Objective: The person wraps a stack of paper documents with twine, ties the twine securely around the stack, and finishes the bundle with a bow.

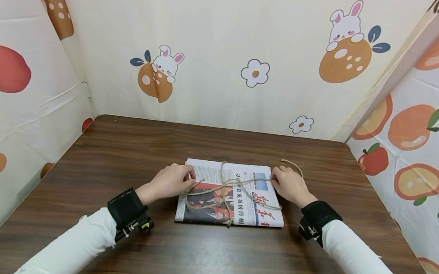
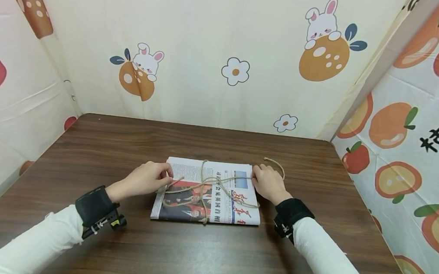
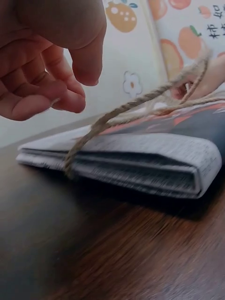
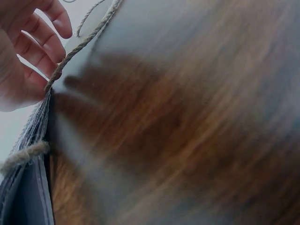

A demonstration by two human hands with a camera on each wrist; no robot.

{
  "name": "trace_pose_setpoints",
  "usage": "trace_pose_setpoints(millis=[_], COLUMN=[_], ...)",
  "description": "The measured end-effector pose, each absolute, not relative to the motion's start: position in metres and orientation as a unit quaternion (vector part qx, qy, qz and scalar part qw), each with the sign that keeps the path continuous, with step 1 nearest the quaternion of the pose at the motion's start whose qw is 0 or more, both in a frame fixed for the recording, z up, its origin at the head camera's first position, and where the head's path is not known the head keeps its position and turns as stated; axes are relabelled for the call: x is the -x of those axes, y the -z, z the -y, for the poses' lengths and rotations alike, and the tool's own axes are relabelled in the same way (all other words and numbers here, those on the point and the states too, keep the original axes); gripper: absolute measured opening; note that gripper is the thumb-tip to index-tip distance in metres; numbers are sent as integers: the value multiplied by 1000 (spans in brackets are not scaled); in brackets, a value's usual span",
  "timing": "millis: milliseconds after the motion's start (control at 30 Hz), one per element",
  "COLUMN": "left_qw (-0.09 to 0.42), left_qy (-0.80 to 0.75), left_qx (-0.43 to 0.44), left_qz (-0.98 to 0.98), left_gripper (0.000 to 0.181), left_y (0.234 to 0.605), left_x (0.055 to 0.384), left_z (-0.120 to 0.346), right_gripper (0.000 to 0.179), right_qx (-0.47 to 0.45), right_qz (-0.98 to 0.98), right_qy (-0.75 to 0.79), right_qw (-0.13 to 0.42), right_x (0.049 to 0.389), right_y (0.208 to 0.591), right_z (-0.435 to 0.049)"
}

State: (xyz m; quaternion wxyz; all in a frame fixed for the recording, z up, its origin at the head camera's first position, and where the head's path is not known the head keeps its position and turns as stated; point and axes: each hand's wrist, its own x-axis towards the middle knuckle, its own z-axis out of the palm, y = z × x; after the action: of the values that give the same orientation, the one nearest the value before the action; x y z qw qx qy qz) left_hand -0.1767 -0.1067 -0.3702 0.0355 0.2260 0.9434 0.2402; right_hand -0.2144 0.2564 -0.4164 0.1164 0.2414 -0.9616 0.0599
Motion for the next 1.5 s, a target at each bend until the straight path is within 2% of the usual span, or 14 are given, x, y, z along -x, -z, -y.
trace_pose_setpoints(millis=[233,367,533,767,1033,1200,1500], left_qw=[20,28,14,-1,-54,-45,-30], left_qy=[-208,-185,-165,-140,-96,-85,-80], left_qx=[-294,-332,-359,-368,-400,-405,-418], left_qz=[-933,-924,-919,-919,-910,-909,-905], left_gripper=[15,20,17,40,29,30,30], left_y=[360,360,367,372,371,368,366], left_x=[157,148,141,134,121,111,106], left_z=[83,68,59,53,44,41,49], right_gripper=[12,12,13,16,7,21,12], right_qx=[-270,-280,-278,-292,-294,-292,-291], right_qz=[948,947,951,947,947,949,948], right_qy=[-72,-71,-63,-43,-48,-42,-36], right_qw=[149,142,124,128,118,112,122], right_x=[213,214,214,216,217,217,215], right_y=[419,419,418,421,421,421,419], right_z=[-250,-245,-242,-240,-235,-235,-238])
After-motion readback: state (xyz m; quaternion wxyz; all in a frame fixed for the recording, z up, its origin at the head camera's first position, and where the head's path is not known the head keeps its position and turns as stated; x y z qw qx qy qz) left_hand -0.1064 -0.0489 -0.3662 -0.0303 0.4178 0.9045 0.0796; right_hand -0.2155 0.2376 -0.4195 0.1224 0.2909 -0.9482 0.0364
